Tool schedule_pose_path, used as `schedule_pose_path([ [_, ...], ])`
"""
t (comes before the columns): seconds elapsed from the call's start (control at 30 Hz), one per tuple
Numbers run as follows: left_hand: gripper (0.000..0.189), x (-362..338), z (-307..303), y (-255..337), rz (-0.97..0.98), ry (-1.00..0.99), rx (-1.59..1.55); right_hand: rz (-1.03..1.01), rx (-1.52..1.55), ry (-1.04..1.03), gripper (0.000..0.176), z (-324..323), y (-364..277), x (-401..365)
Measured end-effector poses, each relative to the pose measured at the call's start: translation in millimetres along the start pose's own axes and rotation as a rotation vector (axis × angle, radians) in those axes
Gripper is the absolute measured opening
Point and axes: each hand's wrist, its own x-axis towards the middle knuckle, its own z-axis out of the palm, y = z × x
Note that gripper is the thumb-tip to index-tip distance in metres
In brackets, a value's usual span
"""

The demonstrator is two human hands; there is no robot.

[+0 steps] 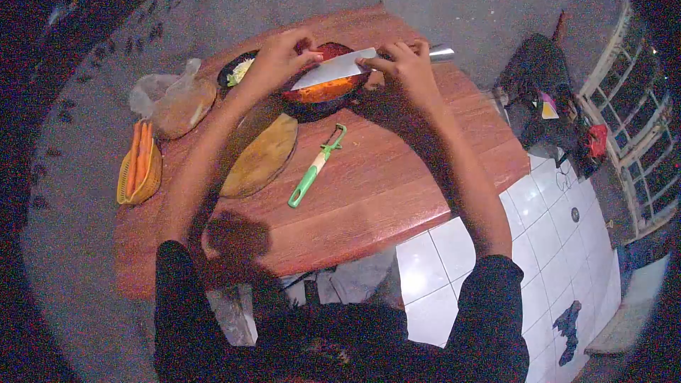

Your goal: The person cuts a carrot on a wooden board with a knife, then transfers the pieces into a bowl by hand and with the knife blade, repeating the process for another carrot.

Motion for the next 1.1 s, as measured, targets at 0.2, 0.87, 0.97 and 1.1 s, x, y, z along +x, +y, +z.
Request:
schedule_pose_path([
  [0.2, 0.025, -1, 11, -1, 0.156, 0.023, -0.072, -0.013, -0.008, -0.053, 0.047, 3, 3, -2],
  [0.87, 0.041, 3, 26, -9, 0.126, 0.127, -0.098, -0.045, 0.046, -0.036, 0.034, 1, -2, -1],
  [0.97, 0.04, 1, 28, -15, 0.163, 0.116, -0.189, -0.081, 0.023, -0.042, 0.034, 7, 6, -3],
  [1.1, 0.042, 0, 29, -17, 0.231, 0.24, -0.013, -0.084, 0.004, -0.069, 0.035, 9, 9, -3],
])
